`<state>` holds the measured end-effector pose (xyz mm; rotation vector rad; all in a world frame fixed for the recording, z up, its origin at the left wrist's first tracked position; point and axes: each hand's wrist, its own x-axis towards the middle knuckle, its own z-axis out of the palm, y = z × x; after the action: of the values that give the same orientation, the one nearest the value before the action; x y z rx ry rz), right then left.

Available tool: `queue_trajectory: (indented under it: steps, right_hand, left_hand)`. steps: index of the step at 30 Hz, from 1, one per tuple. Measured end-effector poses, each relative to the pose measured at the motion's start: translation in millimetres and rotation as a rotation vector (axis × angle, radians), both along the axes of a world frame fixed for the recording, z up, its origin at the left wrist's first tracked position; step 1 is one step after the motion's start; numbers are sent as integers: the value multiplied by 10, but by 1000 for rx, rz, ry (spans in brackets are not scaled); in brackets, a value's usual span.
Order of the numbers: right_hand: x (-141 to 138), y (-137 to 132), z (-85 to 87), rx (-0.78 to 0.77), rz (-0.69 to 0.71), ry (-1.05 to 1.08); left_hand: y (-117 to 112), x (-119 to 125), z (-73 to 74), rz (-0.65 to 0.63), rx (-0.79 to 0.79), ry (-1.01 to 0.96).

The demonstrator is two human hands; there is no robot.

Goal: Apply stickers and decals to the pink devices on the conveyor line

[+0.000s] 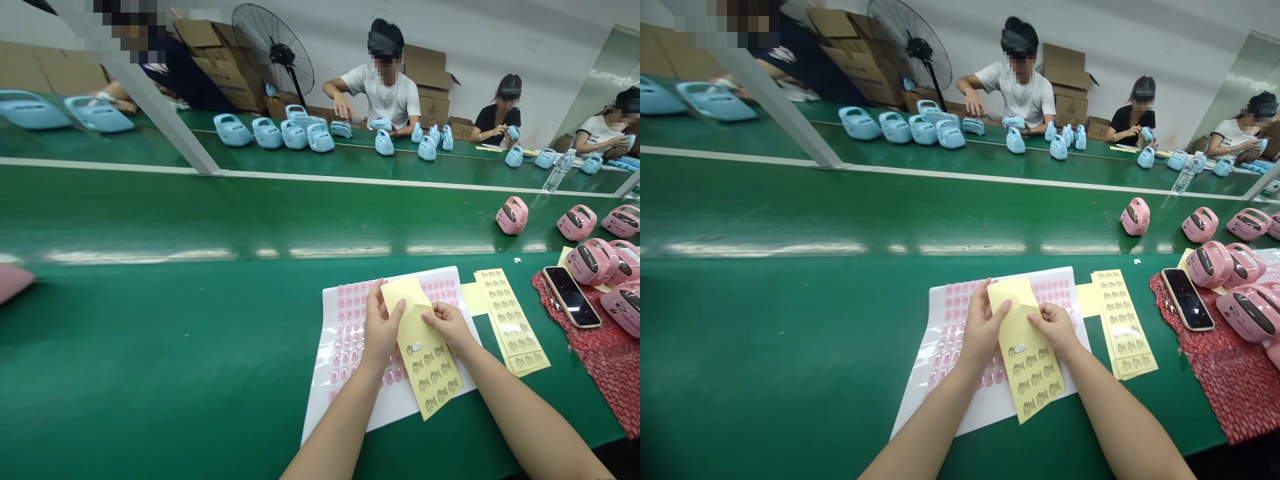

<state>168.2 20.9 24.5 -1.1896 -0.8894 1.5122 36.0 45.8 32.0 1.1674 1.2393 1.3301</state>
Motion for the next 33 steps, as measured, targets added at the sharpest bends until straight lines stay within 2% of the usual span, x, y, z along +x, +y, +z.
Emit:
queue_trajectory:
  steps: [4, 6, 8, 11, 13, 23, 33]
  right_hand:
    - [-8, 7, 0, 8, -14, 70]
    - [-13, 15, -8, 10, -30, 107]
    - [-14, 22, -14, 19, -44, 137]
    - [-7, 27, -13, 29, -52, 136]
    - [2, 29, -8, 28, -44, 133]
    - [31, 27, 6, 57, 30, 187]
    - [40, 25, -56, 242, -27, -44]
  left_hand:
    - [21, -103, -25, 126, 626, 543]
    - [39, -134, -36, 132, 799, 689]
    - [57, -144, -58, 55, 865, 787]
    - [81, -141, -97, -69, 865, 854]
    - [92, -141, -116, -108, 846, 855]
    - [103, -147, -156, -148, 857, 775]
    - [89, -138, -131, -264, 726, 615]
